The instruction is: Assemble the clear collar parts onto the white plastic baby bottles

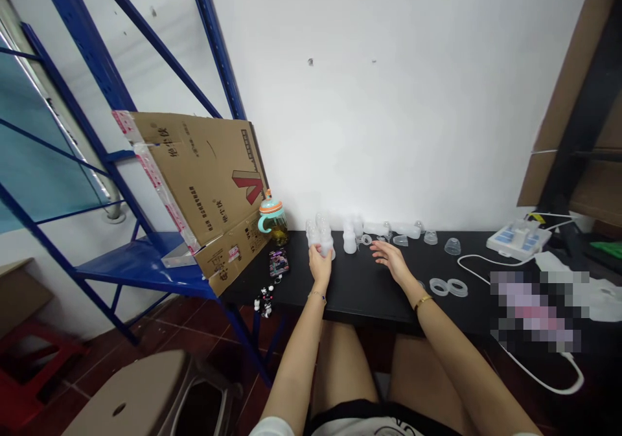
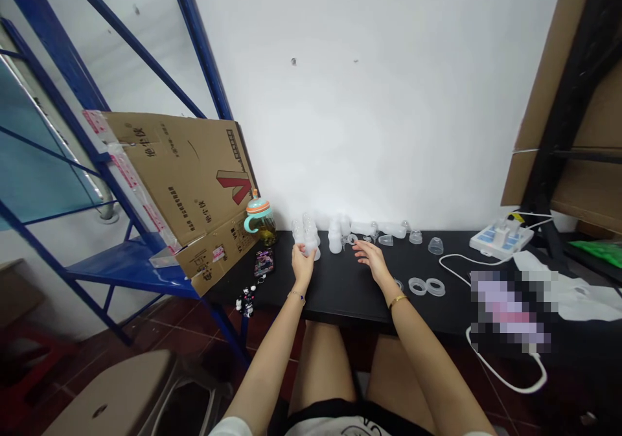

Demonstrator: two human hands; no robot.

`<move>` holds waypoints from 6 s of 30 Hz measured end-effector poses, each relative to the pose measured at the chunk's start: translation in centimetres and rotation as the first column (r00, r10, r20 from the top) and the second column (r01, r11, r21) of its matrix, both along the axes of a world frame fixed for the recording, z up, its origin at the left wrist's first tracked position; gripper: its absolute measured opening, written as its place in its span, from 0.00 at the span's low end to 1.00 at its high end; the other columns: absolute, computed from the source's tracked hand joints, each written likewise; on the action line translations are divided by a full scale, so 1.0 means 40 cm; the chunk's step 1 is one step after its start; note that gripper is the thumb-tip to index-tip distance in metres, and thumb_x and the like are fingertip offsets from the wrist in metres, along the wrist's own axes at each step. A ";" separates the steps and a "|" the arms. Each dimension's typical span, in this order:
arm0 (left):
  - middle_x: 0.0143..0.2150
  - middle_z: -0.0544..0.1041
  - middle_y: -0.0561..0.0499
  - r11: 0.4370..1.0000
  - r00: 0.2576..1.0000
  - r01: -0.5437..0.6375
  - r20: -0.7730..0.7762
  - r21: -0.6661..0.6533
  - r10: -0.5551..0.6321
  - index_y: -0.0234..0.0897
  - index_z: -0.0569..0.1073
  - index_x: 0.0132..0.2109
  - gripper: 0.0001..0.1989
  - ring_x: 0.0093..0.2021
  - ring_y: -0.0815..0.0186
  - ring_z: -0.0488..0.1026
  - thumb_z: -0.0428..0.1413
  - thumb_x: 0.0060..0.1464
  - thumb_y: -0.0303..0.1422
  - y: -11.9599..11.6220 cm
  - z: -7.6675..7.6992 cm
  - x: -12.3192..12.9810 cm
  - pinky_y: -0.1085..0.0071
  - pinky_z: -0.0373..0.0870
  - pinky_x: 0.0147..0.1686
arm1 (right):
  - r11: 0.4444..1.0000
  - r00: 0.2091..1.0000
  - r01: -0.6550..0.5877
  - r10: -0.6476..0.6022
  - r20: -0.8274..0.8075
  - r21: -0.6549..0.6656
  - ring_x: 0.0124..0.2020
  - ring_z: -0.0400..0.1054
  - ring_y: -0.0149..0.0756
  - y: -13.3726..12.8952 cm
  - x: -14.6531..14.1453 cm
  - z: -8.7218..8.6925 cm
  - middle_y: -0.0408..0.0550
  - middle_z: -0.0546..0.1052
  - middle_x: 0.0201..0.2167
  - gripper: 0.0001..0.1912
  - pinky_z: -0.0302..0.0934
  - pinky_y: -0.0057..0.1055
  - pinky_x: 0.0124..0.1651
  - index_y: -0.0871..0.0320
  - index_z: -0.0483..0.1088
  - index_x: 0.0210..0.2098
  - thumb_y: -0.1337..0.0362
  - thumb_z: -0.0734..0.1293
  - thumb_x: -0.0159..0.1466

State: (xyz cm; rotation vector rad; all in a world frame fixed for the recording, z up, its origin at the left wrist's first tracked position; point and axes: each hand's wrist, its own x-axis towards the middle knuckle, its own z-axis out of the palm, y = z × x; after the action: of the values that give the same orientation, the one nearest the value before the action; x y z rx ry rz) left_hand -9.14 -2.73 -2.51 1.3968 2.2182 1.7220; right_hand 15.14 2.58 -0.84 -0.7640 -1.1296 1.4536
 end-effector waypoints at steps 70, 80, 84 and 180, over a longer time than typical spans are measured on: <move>0.28 0.71 0.55 0.929 0.907 0.326 -0.217 -0.178 -0.360 0.41 0.68 0.32 0.06 0.30 0.67 0.69 0.55 0.59 0.30 0.018 0.011 0.233 0.73 0.54 0.31 | 0.976 0.848 0.011 -0.125 0.514 0.219 0.22 0.70 0.27 -0.002 -0.036 -0.019 0.47 0.82 0.31 0.08 0.60 0.20 0.22 0.59 0.78 0.38 0.69 0.67 0.61; 0.26 0.70 0.56 0.932 0.915 0.332 -0.192 -0.145 -0.355 0.41 0.67 0.31 0.07 0.29 0.67 0.67 0.55 0.59 0.31 0.019 0.014 0.234 0.72 0.54 0.30 | 0.899 0.673 0.070 -0.362 0.645 0.432 0.38 0.76 0.40 -0.064 0.045 0.054 0.44 0.82 0.33 0.07 0.65 0.31 0.42 0.51 0.80 0.35 0.67 0.71 0.58; 0.26 0.70 0.56 0.934 0.917 0.331 -0.186 -0.135 -0.352 0.41 0.67 0.31 0.08 0.29 0.67 0.68 0.55 0.59 0.31 0.017 0.018 0.237 0.72 0.53 0.30 | 0.858 0.557 0.117 -0.473 0.683 0.499 0.38 0.74 0.41 -0.105 0.164 0.063 0.45 0.82 0.37 0.12 0.63 0.32 0.42 0.48 0.80 0.39 0.67 0.72 0.56; 0.36 0.81 0.54 0.825 0.821 0.557 -0.080 -0.096 -0.565 0.41 0.75 0.38 0.05 0.28 0.69 0.73 0.58 0.58 0.36 0.039 -0.014 0.230 0.74 0.65 0.32 | 0.981 0.908 0.046 -0.120 0.402 0.189 0.17 0.67 0.27 0.001 0.049 -0.034 0.41 0.75 0.20 0.09 0.57 0.20 0.17 0.59 0.73 0.28 0.64 0.75 0.50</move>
State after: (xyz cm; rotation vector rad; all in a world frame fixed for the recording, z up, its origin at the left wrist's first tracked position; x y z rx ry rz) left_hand 0.05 -1.19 -3.06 1.9094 1.6233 1.3713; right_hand 17.12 2.62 -2.18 -1.0099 -1.5044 1.1282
